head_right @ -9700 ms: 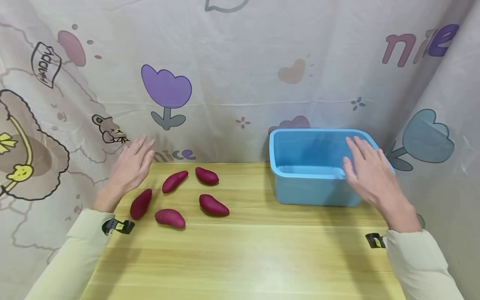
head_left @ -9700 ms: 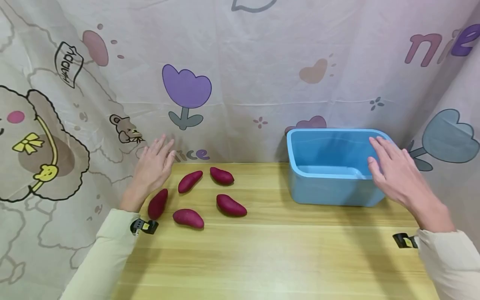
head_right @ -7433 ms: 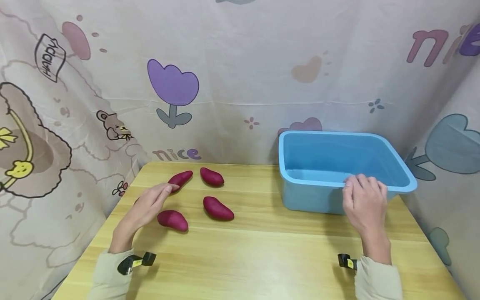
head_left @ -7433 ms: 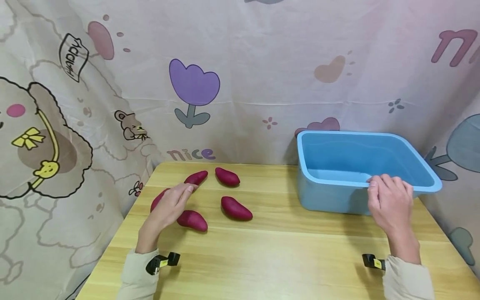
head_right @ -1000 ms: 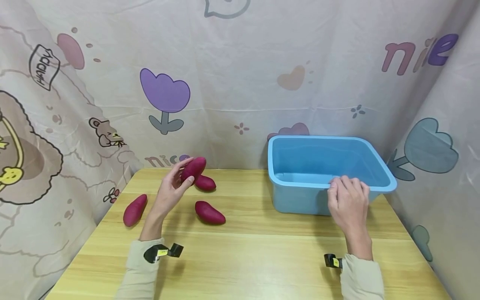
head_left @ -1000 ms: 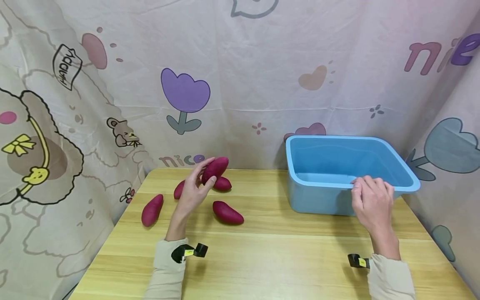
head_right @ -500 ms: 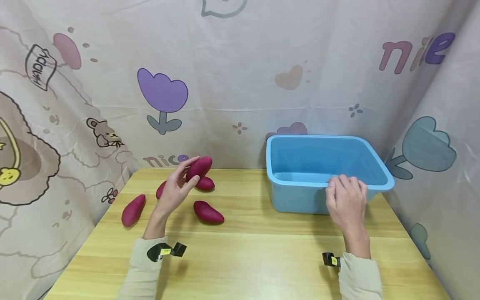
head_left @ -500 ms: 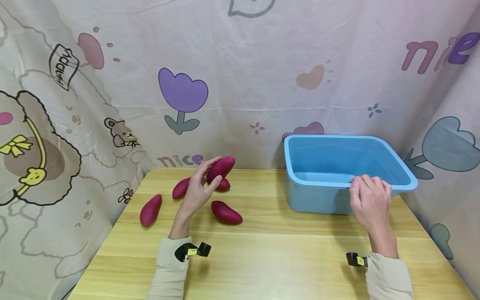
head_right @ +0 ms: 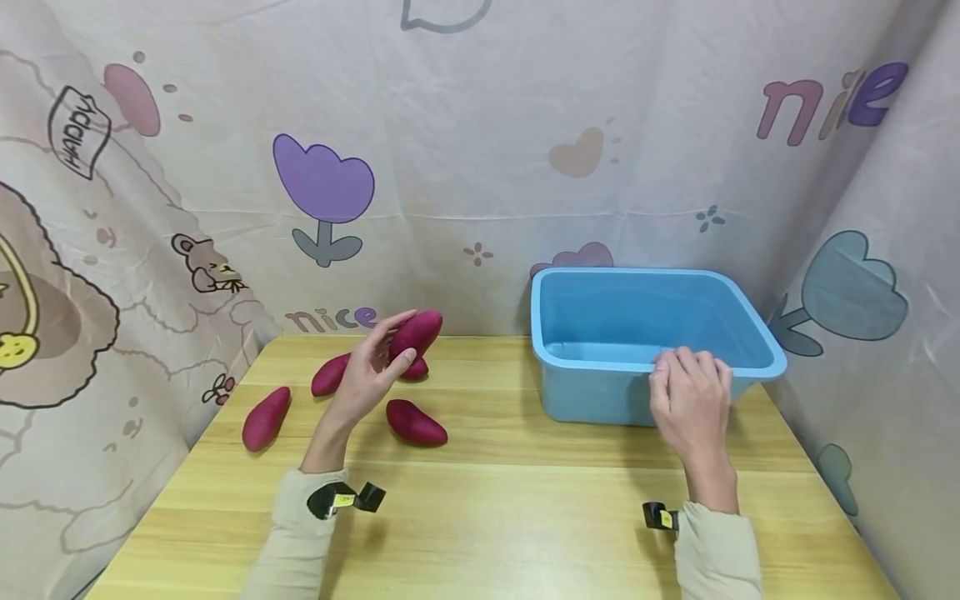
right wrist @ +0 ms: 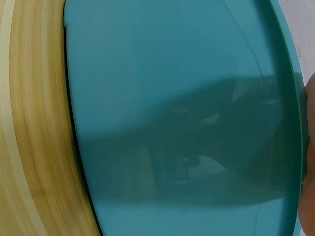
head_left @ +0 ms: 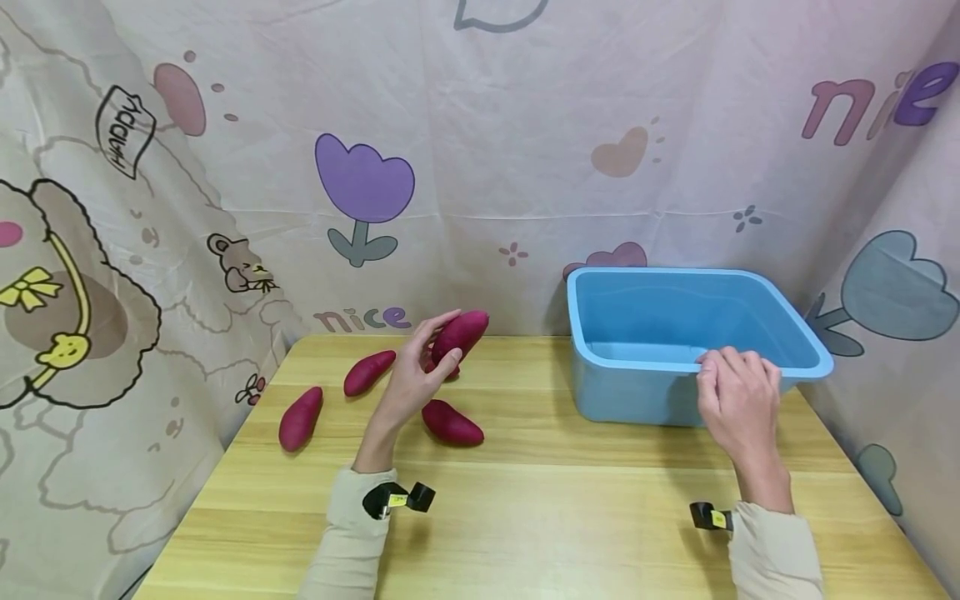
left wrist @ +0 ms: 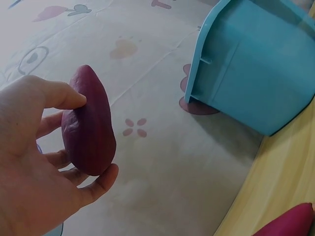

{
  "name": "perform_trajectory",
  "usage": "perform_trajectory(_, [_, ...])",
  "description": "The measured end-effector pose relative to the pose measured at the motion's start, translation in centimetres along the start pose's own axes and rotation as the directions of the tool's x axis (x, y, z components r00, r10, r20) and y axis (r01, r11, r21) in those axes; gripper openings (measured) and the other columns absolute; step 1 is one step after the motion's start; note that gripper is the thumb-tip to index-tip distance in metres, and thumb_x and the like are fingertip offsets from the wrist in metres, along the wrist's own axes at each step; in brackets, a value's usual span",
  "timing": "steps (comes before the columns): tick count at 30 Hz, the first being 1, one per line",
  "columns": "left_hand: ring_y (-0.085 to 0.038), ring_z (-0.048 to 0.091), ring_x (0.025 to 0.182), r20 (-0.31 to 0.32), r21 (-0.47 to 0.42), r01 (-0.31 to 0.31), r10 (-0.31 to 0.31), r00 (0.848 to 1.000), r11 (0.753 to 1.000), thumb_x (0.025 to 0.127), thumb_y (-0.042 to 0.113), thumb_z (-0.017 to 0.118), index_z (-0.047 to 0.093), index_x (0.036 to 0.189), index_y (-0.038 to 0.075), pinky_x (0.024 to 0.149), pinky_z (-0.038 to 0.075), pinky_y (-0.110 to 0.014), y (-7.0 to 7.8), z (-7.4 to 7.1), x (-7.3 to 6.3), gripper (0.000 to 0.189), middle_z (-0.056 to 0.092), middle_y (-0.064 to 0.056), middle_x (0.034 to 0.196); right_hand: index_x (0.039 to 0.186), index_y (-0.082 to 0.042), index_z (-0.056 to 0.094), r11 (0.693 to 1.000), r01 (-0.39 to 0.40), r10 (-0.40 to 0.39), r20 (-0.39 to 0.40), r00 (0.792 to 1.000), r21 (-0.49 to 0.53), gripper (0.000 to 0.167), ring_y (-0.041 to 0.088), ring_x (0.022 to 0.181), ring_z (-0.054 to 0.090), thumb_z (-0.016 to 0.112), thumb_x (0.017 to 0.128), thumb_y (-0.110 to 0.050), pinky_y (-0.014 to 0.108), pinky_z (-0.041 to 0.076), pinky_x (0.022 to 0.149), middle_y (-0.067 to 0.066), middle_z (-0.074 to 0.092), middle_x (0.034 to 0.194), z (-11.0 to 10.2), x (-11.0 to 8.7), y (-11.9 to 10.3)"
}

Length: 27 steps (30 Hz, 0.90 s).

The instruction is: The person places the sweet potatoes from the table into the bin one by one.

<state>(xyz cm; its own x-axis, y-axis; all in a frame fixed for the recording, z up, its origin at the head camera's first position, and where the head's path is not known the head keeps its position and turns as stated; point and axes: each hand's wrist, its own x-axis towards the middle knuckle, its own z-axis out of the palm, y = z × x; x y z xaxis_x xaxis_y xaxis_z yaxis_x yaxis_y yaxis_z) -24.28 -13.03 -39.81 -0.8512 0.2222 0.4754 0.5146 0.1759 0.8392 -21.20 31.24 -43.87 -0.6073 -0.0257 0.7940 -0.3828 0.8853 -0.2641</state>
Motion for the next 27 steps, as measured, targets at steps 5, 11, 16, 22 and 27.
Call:
perform_trajectory(5, [-0.036, 0.056, 0.113, 0.005, 0.009, -0.010, 0.010, 1.000, 1.000, 0.096, -0.004, 0.065, 0.050, 0.148, 0.001, 0.076, 0.055, -0.028, 0.9, 0.9, 0.1, 0.054, 0.053, -0.023, 0.138, 0.087, 0.000, 0.063, 1.000, 0.003, -0.003, 0.000, 1.000, -0.002, 0.037, 0.044, 0.090, 0.051, 0.039, 0.105, -0.022, 0.062, 0.032, 0.089, 0.021, 0.064, 0.088, 0.0, 0.0, -0.1])
perform_trajectory(11, [-0.038, 0.053, 0.122, 0.023, -0.001, -0.014, 0.014, 1.000, 1.000, 0.096, -0.006, 0.063, 0.048, 0.145, -0.006, 0.088, 0.054, -0.032, 3.3, 1.8, 0.0, 0.052, 0.052, -0.025, 0.141, 0.085, 0.000, 0.062, 1.000, 0.010, -0.010, -0.003, 1.000, -0.001, 0.037, 0.043, 0.089, 0.051, 0.039, 0.106, -0.022, 0.062, 0.032, 0.089, 0.021, 0.064, 0.087, 0.0, 0.0, -0.1])
perform_trajectory(16, [-0.034, 0.054, 0.123, 0.022, -0.017, -0.021, 0.021, 1.000, 1.000, 0.097, -0.002, 0.066, 0.048, 0.148, 0.001, 0.088, 0.055, -0.036, 1.7, 2.6, 0.4, 0.054, 0.054, -0.019, 0.142, 0.085, 0.000, 0.062, 1.000, 0.012, -0.012, -0.007, 1.000, 0.000, 0.037, 0.044, 0.089, 0.051, 0.039, 0.106, -0.022, 0.062, 0.032, 0.089, 0.021, 0.064, 0.088, 0.0, 0.1, -0.1])
perform_trajectory(22, [-0.026, 0.056, 0.120, 0.031, -0.014, -0.061, 0.062, 0.998, 0.998, 0.097, 0.006, 0.070, 0.054, 0.145, 0.012, 0.082, 0.052, -0.037, 0.5, 3.4, 0.7, 0.051, 0.057, -0.008, 0.141, 0.086, 0.000, 0.063, 1.000, 0.007, -0.007, -0.003, 1.000, 0.001, 0.038, 0.044, 0.089, 0.051, 0.039, 0.105, -0.022, 0.062, 0.032, 0.089, 0.022, 0.065, 0.089, 0.0, 0.0, -0.1])
perform_trajectory(27, [-0.024, 0.056, 0.121, 0.039, -0.023, -0.077, 0.078, 0.996, 0.997, 0.097, 0.009, 0.070, 0.055, 0.144, 0.014, 0.090, 0.054, -0.040, 0.7, 4.2, 0.8, 0.049, 0.056, -0.005, 0.142, 0.086, 0.001, 0.063, 1.000, 0.004, -0.004, -0.005, 1.000, 0.002, 0.038, 0.044, 0.090, 0.051, 0.039, 0.105, -0.021, 0.061, 0.032, 0.089, 0.022, 0.065, 0.089, 0.0, -0.1, -0.2])
